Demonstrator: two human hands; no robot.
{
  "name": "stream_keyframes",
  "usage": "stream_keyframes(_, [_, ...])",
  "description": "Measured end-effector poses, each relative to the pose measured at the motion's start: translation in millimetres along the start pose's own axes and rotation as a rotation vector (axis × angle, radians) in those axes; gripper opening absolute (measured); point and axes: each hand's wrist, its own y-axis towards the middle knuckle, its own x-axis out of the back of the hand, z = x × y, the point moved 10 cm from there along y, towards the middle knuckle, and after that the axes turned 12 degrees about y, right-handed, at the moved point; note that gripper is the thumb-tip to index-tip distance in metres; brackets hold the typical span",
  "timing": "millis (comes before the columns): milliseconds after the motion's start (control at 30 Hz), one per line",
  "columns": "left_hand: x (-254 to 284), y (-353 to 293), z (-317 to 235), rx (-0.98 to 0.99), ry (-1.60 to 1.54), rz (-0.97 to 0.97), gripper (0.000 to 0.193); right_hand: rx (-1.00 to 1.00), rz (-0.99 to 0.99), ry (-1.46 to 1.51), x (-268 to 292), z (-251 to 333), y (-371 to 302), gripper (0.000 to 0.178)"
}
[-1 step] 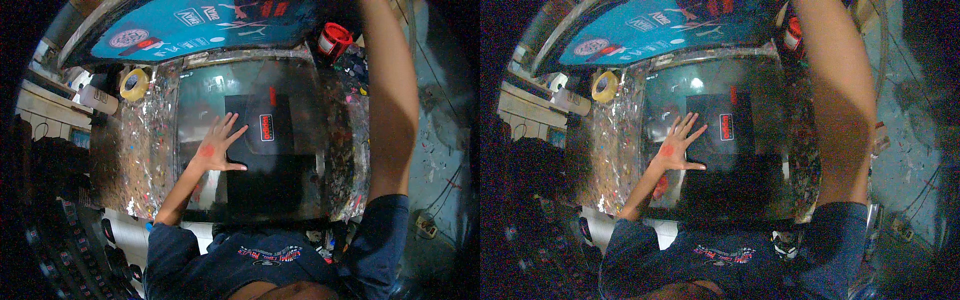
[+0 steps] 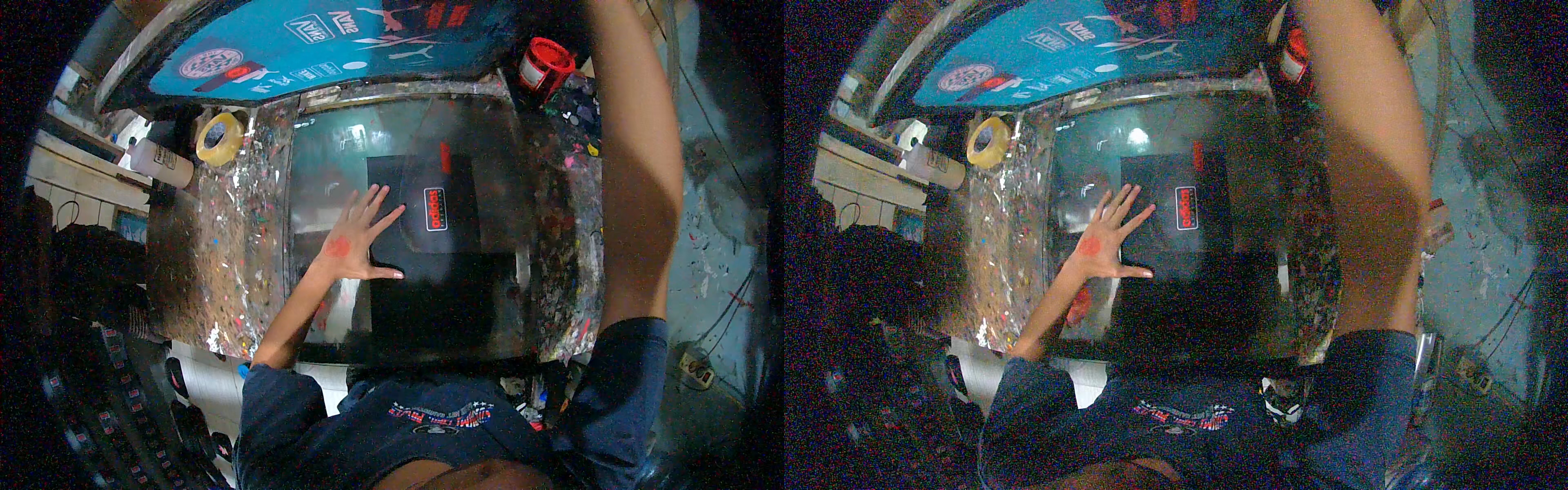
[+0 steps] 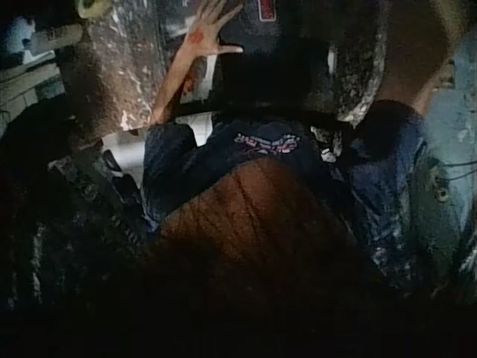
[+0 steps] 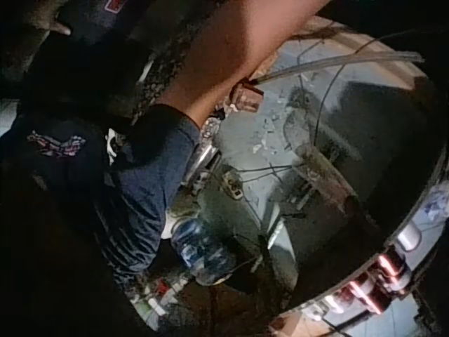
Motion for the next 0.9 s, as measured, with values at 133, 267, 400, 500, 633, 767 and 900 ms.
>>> stream_keyframes(133, [2, -2, 0, -0.007, 0.002, -0.016, 0.118, 0.025, -0.076, -0.049, 2, -1, 2, 0.086])
stream_keyframes(267, [-2, -7, -4, 0.008, -0.009, 0.010, 0.121, -0.025, 0.057, 0.011, -5, -1, 0, 0.089])
stream_keyframes(400, [9, -7, -6, -0.003, 0.024, -0.038, 0.110, -0.025, 0.023, 0.002, -4, -1, 0, 0.087])
stream_keyframes(500, [14, 4, -11, 0.034, -0.089, -0.163, 0.090, -0.024, 0.014, -0.009, -10, -6, 7, 0.085])
stream_keyframes(633, [30, 86, -92, 0.038, -0.658, 0.031, 0.059, -0.021, 0.049, -0.021, 1, 2, 1, 0.083])
stream_keyframes(767, [136, 43, -96, 0.165, -0.331, -0.628, 0.073, 0.001, -0.043, -0.058, -26, 20, -30, 0.083])
stream_keyframes(900, [242, -36, -69, 0.520, 0.273, -0.587, 0.090, 0.143, -0.225, -0.088, -90, 67, -186, 0.067])
